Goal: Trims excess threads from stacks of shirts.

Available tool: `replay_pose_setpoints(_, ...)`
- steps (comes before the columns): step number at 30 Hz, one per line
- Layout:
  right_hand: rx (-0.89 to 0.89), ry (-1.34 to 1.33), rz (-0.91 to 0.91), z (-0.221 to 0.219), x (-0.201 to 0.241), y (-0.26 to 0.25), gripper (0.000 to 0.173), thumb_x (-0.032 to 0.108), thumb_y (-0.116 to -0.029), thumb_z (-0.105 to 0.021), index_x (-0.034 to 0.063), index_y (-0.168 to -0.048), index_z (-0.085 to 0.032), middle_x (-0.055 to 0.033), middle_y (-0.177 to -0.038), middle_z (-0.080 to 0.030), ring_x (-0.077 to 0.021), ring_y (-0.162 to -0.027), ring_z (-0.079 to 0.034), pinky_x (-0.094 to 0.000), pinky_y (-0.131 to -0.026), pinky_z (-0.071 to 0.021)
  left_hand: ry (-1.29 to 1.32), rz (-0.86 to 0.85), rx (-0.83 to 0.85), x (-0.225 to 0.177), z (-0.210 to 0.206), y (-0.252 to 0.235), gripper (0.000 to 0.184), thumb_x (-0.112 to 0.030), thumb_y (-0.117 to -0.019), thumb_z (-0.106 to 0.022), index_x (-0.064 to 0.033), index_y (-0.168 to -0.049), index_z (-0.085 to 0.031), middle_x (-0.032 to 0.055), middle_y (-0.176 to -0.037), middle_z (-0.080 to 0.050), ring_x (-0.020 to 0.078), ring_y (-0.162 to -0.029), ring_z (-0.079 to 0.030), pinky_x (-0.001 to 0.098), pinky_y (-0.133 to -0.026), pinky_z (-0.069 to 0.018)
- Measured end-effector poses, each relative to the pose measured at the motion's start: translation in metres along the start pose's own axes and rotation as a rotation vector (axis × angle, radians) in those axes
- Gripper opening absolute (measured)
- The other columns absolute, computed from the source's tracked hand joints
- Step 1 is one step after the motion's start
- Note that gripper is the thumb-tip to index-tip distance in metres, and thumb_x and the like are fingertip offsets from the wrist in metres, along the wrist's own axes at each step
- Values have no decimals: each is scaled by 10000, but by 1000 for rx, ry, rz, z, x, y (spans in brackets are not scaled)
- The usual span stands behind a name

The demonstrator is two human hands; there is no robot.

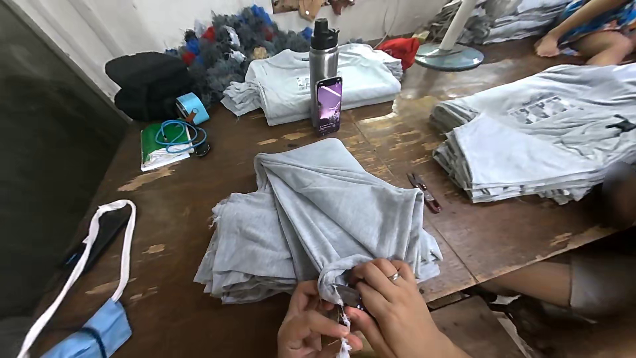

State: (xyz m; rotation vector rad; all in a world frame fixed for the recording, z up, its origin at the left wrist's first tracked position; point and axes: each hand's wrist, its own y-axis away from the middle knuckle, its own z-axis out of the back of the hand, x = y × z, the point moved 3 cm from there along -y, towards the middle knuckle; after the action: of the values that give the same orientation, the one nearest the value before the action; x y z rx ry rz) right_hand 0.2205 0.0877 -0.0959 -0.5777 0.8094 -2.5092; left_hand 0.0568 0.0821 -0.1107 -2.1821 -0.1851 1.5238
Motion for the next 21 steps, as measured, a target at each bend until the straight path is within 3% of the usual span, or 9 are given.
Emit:
replay_pose_setpoints(4, -2, -4, 11, 1, -1, 0, 556, 546, -1084, -254, 185, -799, -566, -22, -957, -634, -200, -922, -567, -382, -841, -391, 5, -18, 15, 1, 0, 0, 148, -196, -892, -795, -231, -1033, -772, -79, -1304, -622, 53, -1205, -582, 231, -1010, -509)
replay_pose_setpoints(7, 0, -3, 29, 3, -4, 1, 562, 548, -1085, -256, 182, -804, -577, -22, -965, -641, -200, -931, -572, -375, -844, -399, 9, -6, -31, -2, -2, -1, 150, -214, -952, -726, -250, -1095, -752, -84, -1291, -636, 53, -1195, -597, 238, -1008, -514)
replay_pose_setpoints(11, 10, -20, 41, 5, -6, 4, 553, 569, -1075, -293, 172, -829, -589, -36, -1008, -648, -208, -958, -573, -373, -863, -404, -56, 40, -128, -4, 0, -5, 59, -270, -1010, -634, -262, -1055, -670, -88, -1214, -664, 30, -1111, -640, 220, -917, -557)
replay_pose_setpoints(21, 5, -20, 14, 6, -6, -3, 564, 556, -1080, -275, 152, -828, -577, -59, -966, -654, -217, -893, -594, -376, -794, -430, -3, 30, -51, -3, 0, -4, 111, -247, -977, -690, -238, -1079, -732, -80, -1283, -634, 52, -1189, -601, 238, -1001, -521)
